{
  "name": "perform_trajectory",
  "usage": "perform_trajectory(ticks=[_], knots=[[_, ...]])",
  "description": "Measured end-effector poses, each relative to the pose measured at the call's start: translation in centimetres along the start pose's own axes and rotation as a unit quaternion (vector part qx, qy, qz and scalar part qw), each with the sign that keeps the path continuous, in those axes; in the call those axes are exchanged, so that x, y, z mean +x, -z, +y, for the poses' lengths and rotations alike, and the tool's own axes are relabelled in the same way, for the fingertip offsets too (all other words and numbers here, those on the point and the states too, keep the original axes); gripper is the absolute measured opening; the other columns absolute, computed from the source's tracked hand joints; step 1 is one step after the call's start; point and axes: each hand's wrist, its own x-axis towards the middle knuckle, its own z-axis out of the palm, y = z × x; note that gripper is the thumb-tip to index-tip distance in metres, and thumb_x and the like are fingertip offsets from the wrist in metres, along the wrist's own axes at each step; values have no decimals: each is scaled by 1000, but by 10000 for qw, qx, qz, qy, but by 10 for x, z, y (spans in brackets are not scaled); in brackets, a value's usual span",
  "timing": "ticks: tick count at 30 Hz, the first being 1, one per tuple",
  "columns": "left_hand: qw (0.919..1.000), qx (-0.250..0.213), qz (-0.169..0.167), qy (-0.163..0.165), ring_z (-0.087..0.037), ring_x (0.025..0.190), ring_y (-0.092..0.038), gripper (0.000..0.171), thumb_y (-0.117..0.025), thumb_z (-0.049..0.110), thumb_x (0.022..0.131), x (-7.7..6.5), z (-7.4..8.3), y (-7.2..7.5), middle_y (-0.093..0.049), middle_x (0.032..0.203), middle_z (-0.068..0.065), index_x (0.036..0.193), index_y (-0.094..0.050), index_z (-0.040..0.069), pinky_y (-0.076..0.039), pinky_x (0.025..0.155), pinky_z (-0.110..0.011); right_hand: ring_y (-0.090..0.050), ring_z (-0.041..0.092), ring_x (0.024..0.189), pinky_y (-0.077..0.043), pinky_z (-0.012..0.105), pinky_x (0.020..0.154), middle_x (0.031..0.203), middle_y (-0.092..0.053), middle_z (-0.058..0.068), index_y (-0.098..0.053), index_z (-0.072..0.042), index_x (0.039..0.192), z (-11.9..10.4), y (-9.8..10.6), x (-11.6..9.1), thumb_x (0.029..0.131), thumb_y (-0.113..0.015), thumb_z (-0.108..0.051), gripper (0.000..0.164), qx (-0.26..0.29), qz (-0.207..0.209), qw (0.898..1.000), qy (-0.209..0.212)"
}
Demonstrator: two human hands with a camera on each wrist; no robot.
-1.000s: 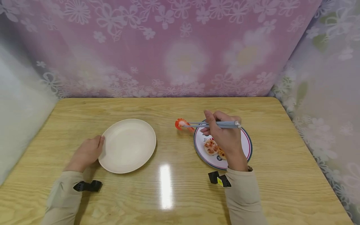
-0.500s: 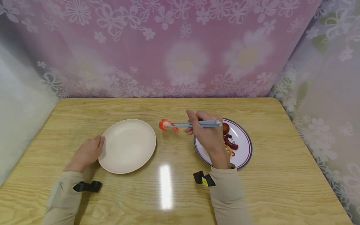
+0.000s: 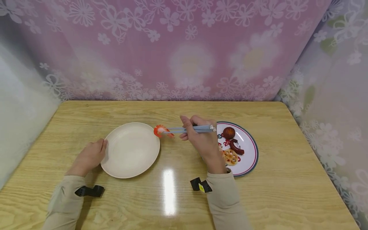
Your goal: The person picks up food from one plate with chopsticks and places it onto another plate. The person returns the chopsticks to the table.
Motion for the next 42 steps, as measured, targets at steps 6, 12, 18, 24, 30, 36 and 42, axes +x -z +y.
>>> perform_trajectory(ticks=[6,12,18,24,30,36,42], knots=[[10000,16,-13,16,-49,83,-62,40,-29,19,105,0,-2,-2,-61,89,-33,107,-53,-13,-50,67,-54,-67,17,51,-53,31,47,62,-66,20,-66,6,70,0,-12,0,97,-60,-10,32,138,-82,9999,-21],[10000,-6,39,13,-48,82,-63,39,-29,19,105,-1,-1,-1,-61,89,-33,106,-53,-12,-50,66,-54,-68,18,51,-53,32,47,63,-65,23,-65,10,71,3,-25,0,97,-59,-11,35,281,-203,9992,-173],[10000,-1,43,11,-49,81,-63,39,-29,18,105,-1,0,0,-60,88,-34,104,-53,-12,-50,65,-55,-67,20,50,-53,32,46,62,-65,24,-64,12,71,9,-33,-2,97,-59,-10,34,356,-204,9991,-138],[10000,13,0,35,-48,82,-63,39,-29,19,105,-1,0,-1,-60,89,-34,106,-53,-12,-50,66,-54,-67,21,50,-53,30,45,61,-65,22,-63,13,71,15,-41,-3,97,-58,-6,33,452,-260,9986,99],[10000,-20,-13,50,-49,84,-63,39,-29,19,105,-1,1,-1,-60,91,-34,107,-52,-12,-49,67,-55,-67,23,50,-53,31,46,62,-65,23,-63,13,72,18,-49,-4,97,-59,-10,34,464,-179,9987,-82],[10000,-78,18,22,-50,86,-62,40,-29,19,105,-1,2,-2,-60,93,-36,109,-53,-13,-49,68,-55,-67,26,51,-54,32,48,63,-65,24,-64,10,71,21,-53,-7,96,-62,-18,38,400,-103,9974,-598],[10000,-77,-19,36,-50,89,-62,41,-28,19,106,-2,1,0,-60,96,-37,111,-52,-14,-49,72,-56,-66,41,55,-56,35,52,66,-64,29,-63,13,72,0,-56,-5,95,-60,-5,30,509,-231,9956,-757]])
